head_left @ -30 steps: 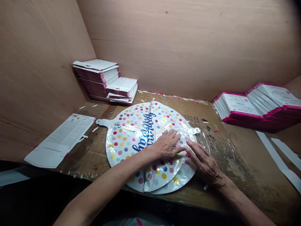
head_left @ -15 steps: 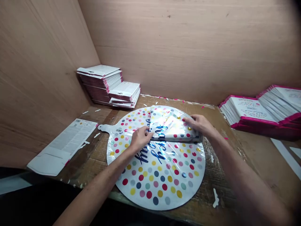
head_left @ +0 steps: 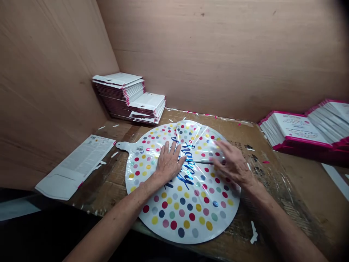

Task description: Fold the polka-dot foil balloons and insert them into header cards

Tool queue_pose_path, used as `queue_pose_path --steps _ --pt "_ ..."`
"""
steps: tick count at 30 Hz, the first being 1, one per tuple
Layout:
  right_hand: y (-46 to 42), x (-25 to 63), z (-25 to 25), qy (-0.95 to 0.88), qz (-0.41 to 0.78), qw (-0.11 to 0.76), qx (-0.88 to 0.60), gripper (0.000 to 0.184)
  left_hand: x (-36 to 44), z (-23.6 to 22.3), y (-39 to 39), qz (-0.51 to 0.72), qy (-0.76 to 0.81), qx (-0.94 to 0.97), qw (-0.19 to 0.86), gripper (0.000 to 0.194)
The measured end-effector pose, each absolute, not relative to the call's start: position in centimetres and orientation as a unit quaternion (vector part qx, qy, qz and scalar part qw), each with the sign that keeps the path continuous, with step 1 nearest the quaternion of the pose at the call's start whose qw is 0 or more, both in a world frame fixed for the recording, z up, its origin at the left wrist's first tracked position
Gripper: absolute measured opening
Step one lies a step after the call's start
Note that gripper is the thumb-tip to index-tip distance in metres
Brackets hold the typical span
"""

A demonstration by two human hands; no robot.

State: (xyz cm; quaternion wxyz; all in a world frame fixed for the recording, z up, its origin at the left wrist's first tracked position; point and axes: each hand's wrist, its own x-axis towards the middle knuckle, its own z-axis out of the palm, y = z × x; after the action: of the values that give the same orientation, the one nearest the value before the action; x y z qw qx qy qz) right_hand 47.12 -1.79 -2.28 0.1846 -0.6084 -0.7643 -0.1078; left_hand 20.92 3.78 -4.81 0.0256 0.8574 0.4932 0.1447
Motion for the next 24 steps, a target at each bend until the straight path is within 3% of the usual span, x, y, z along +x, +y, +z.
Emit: queue_pose_path --steps 2,5,10,16,20,24 --pt "-1.4 46.1 -1.9 -0.840 -0.083 0.077 -0.530 0.039 20.8 -5.3 3.8 0.141 0.494 0.858 0.015 0.057" --pt "0.6 44.9 -2.1 -0.833 -0.090 -0.027 -0.545 0.036 20.7 -5.3 3.9 0.129 0.496 0.858 0.028 0.060" --pt "1.0 44.9 -2.1 -0.800 -0.080 -0.059 -0.592 0.038 20.7 -4.9 4.4 0.128 0.513 0.843 0.098 0.077" --pt "-6.5 46.1 -0.3 -0.714 -0.052 -0.119 -0.688 0.023 20.2 -3.1 4.2 0.133 0.519 0.831 0.152 0.077" --pt "-8.9 40.8 0.2 -0.689 -0.037 -0.053 -0.722 0.019 19.7 -1.8 -0.6 0.232 0.368 0.897 0.082 0.064" --pt "-10.7 36.0 0.7 -0.807 0.060 0.105 -0.578 0.072 17.4 -2.9 -4.6 0.277 0.282 0.916 0.075 0.038"
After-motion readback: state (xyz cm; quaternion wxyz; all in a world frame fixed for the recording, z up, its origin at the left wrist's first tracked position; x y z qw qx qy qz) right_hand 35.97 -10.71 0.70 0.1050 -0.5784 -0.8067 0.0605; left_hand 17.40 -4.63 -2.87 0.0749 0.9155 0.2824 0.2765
